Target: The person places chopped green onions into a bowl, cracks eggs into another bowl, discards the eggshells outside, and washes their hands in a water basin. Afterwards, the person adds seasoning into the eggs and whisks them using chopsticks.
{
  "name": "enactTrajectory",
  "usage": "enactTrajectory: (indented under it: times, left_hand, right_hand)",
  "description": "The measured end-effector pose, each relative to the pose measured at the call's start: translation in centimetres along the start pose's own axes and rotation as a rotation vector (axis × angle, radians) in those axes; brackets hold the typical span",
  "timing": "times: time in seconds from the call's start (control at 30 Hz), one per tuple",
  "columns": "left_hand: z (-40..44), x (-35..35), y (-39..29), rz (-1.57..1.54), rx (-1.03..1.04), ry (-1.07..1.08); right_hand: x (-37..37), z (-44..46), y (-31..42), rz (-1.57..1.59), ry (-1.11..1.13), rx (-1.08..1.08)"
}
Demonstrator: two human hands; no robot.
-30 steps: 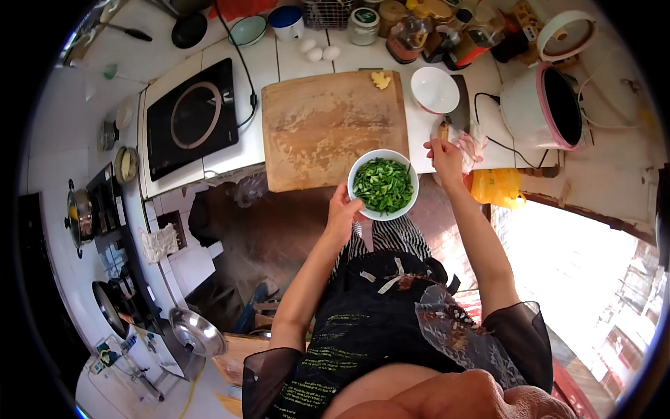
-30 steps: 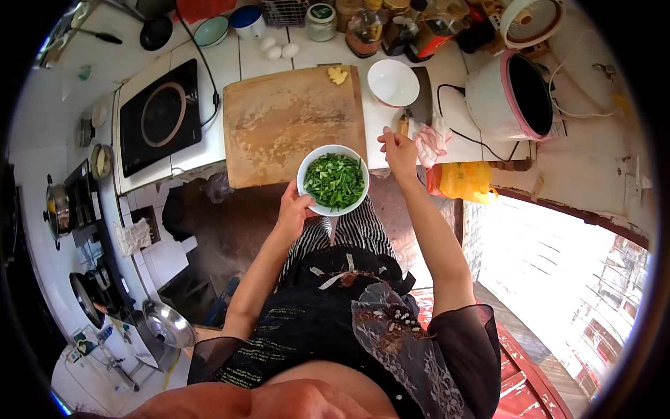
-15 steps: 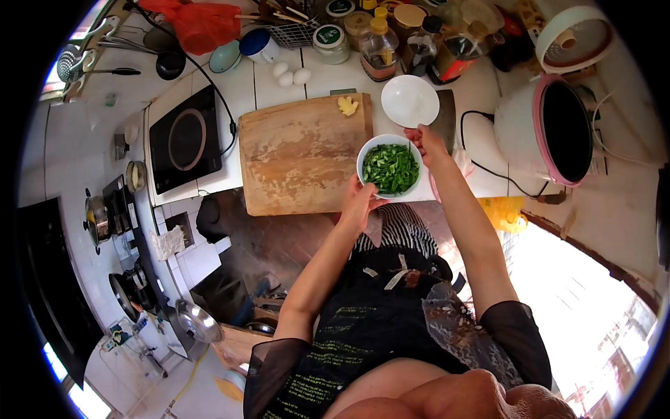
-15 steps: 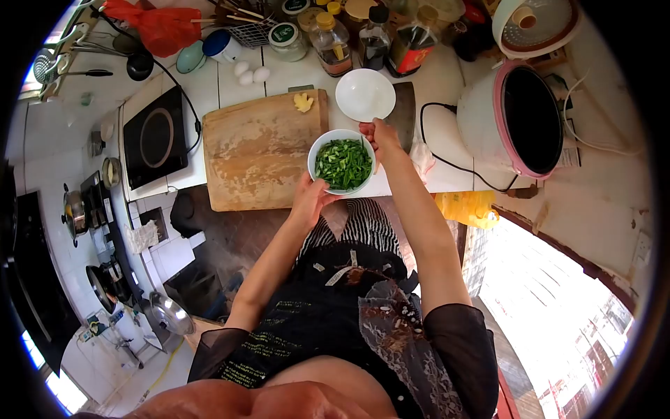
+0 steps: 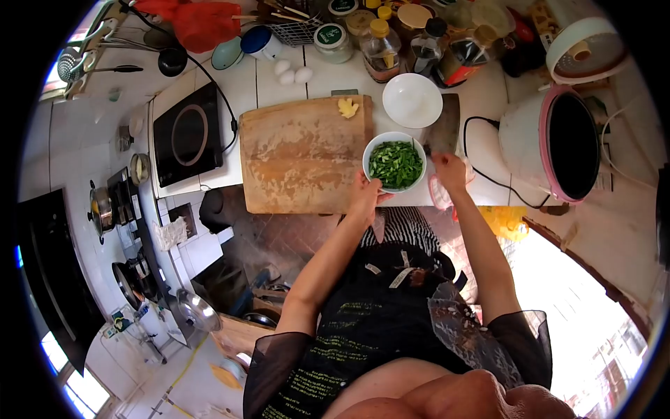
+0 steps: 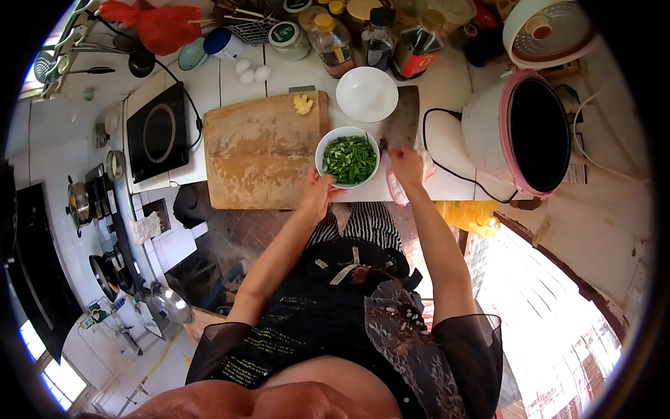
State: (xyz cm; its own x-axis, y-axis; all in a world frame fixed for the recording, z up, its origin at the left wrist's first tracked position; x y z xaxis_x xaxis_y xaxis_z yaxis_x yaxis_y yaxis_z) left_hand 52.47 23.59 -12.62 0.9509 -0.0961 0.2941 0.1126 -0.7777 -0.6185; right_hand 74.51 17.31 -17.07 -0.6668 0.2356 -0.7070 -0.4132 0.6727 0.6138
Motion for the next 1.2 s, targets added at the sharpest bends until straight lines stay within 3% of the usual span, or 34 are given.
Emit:
enactTrajectory:
  times: [0.2,0.27,0.33,0.6,0.67,0.93,1.0,1.03,1.07,1.13,1.2]
  left_hand:
    - [0.5,0.4,-0.9,-0.004,-0.029,0.002]
    - [1.1,0.6,-0.9,-0.011,-0.057,0.017]
    - [1.7,0.5,-0.5,-0.018,-0.059,0.003]
    - [2.0,0.1,-0.4,-0.031,-0.065,0.032]
    - [1.8,0.5,-0.4,-0.029,-0.064,0.038]
    - [2.2,2.0,1.6,0.066,-0.079,-0.06]
    - [2.4,2.2,2.0,0.061,-0.078,-0.046]
    - [2.3,2.3,2.0,0.038,-0.038,-0.082]
    - [2.2,2.4,2.1,0.015,-0.002,-0.117]
    - [1.5,1.6,2.2,0.08,-0.071,-0.106]
    - [0.8,0.9,1.4,0.152,-0.134,-0.069]
  right_hand:
    - [3.0,-2.9,1.1,-0.276,0.005,-0.073]
    - [3.1,-2.9,1.1,-0.161,0.031,-0.015]
    - [3.3,-2.6,1.1,-0.182,0.06,-0.06]
    - [3.3,-3.6,1.1,-0.217,0.106,0.108]
    - [2.7,-3.6,1.2,-0.065,0.18,0.192]
    - [-1.5,-5.0,2.4,-0.258,0.043,0.165]
    - [-1.8,-4.7,1.7,-0.275,-0.166,0.145]
    - [-2.3,-4.7,1.6,-0.173,-0.329,-0.014]
    - [-2.6,-4.4,1.3,-0.176,-0.329,-0.015]
    - [-4.1,-4.6,2.2,1.042,-0.101,0.385]
    - [-4.0,-4.5,4.3,1.334,-0.136,0.338]
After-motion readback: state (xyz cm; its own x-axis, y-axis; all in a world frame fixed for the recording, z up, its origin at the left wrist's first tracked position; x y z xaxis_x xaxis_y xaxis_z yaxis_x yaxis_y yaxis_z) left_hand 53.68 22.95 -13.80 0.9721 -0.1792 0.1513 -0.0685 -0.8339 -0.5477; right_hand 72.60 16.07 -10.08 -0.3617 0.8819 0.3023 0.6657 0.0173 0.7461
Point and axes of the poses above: each hand's wrist, its own z-axis towards the middle knuckle, its own x-axis out of the palm, y = z × x, the point moved 2 cm from there along z, towards the middle knuckle, and after that the axes turned 1 degree about -z, right-handed, at the moved point
